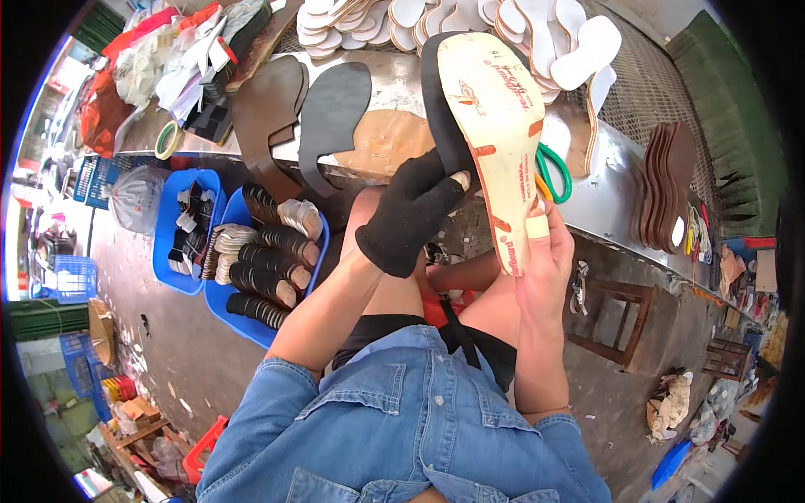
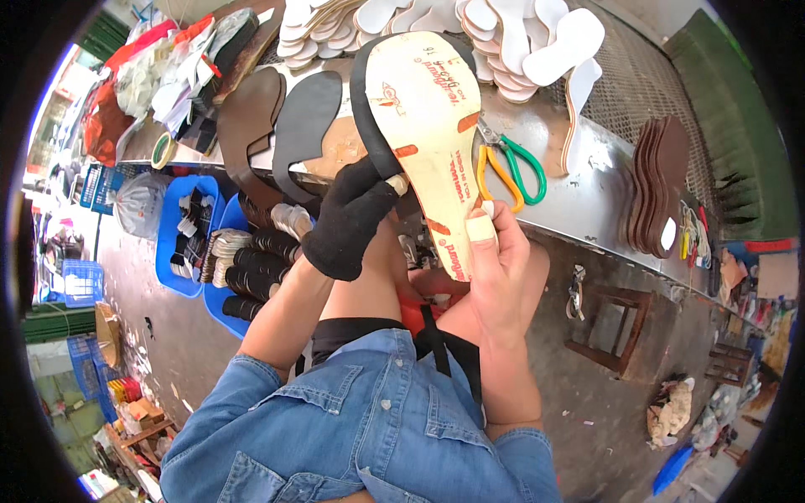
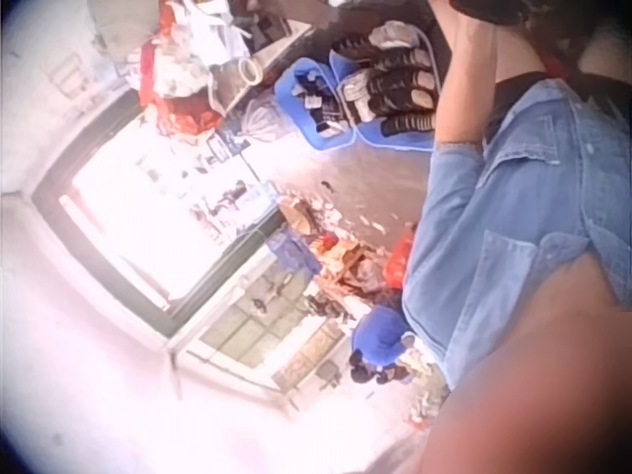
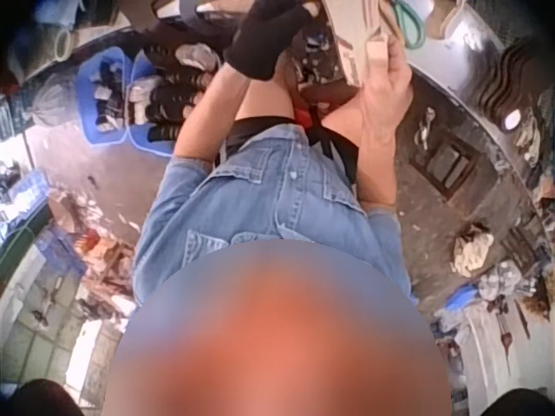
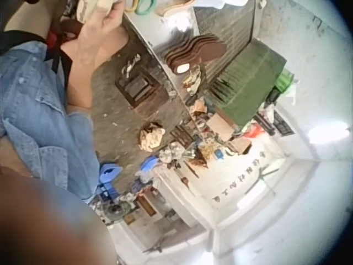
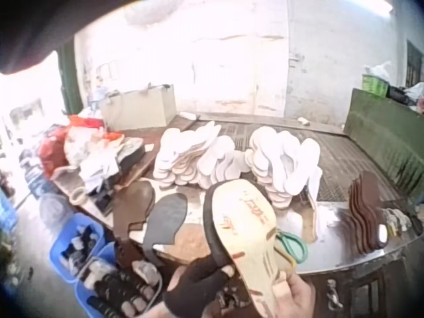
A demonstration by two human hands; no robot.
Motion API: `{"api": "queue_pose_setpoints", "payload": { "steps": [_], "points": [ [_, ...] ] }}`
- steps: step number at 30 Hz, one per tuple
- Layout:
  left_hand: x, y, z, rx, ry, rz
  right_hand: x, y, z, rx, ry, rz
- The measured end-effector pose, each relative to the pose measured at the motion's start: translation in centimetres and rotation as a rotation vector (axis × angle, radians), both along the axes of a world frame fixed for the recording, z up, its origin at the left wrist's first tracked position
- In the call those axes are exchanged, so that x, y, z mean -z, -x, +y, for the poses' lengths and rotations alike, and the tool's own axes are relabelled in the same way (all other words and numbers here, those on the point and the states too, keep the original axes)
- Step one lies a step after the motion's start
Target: Cutting and assembling components for shoe soles in a manufacturing setting.
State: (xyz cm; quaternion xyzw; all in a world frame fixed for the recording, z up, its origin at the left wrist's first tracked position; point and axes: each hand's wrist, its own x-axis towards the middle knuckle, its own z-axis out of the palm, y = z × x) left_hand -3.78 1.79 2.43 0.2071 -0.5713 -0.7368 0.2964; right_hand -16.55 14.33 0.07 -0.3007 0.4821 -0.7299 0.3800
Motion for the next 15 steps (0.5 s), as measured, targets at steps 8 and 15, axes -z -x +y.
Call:
{"api": "queue_pose_setpoints", "payload": {
  "steps": [8,15],
  "points": [
    [-0.5,-0.8,0.7,-0.001,-0.165,-0.048,0.1,-1.4,-0.7,0.102,-0.035,-0.031],
    [-1.5,-0.5,0.7,-0.056,-0.226,-0.037,-0.9,-2.1,-0.3,0.120,-0.199,0.309]
  ]
}}
